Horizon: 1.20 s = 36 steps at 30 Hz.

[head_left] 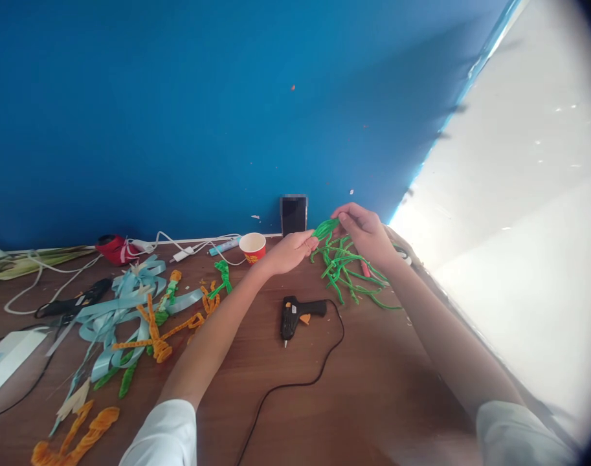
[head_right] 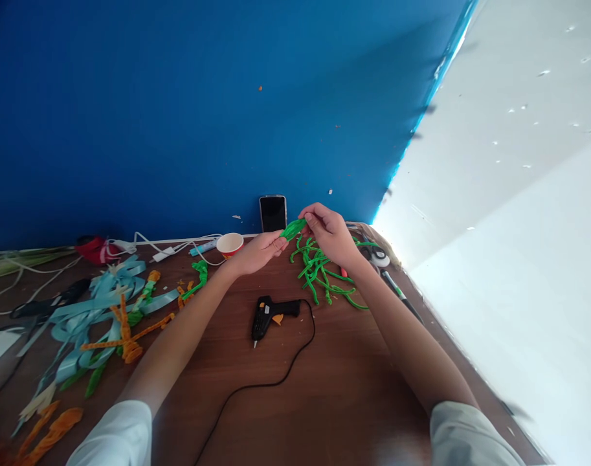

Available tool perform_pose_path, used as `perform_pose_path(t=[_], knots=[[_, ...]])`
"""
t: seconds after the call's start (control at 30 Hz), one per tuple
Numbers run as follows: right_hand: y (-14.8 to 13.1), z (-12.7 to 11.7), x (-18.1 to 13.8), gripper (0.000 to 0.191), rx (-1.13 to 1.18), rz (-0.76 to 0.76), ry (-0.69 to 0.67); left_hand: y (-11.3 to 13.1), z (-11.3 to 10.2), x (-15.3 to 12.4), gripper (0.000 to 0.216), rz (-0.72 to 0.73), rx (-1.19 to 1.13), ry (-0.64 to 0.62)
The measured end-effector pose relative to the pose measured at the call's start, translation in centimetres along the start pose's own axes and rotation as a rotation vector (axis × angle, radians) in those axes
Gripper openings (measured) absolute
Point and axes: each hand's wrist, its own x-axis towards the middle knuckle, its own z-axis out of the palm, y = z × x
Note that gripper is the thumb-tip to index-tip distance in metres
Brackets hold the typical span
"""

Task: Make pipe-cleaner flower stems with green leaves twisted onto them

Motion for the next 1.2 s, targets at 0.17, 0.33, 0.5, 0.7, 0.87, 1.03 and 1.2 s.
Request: perform_pose_path(t=[0.17,0.33,0.5,0.7,0.87,1.03,1.2], knots=[[0.0,0.1,-0.1,0.028,-0.01,-0.021,-0.015,0.0,0.3,0.0,0.034,-0.007,0.021,-0.026],[0.6,-0.2,0.2,0.025,-0.067,0.012,-0.078,0.2,-0.3,-0.1,0.04,-0.023,0.06,0.004],[0.7,-0.5,0.3,0.025,-0.085,0.038,-0.142,0.5,-0.8,-0.3,0.048,-0.057,0.039,0.086],[0.0,-0.7,0.1,0.025,-0.04,0.051,-0.14,0.6,-1.7,-0.6,0.049,-0.083,0.074,0.051],[0.4,-0.5,0.2,0.022,-0.036,0.053,-0.149,0.0,-2.2,-0.6,0.047,-0.101,0.134,-0.134],[1.5,-0.1,0.3,0.024,-0.026,0.067,-0.19,-0.9,-2.1,-0.4,0.044,-0.145,0.094,-0.203],[3.6,-0.1,0.7,0.038,-0.11,0.132,-0.262,-1.9,-2.3,-0.3,0.042,-0.165,0.079,-0.14]])
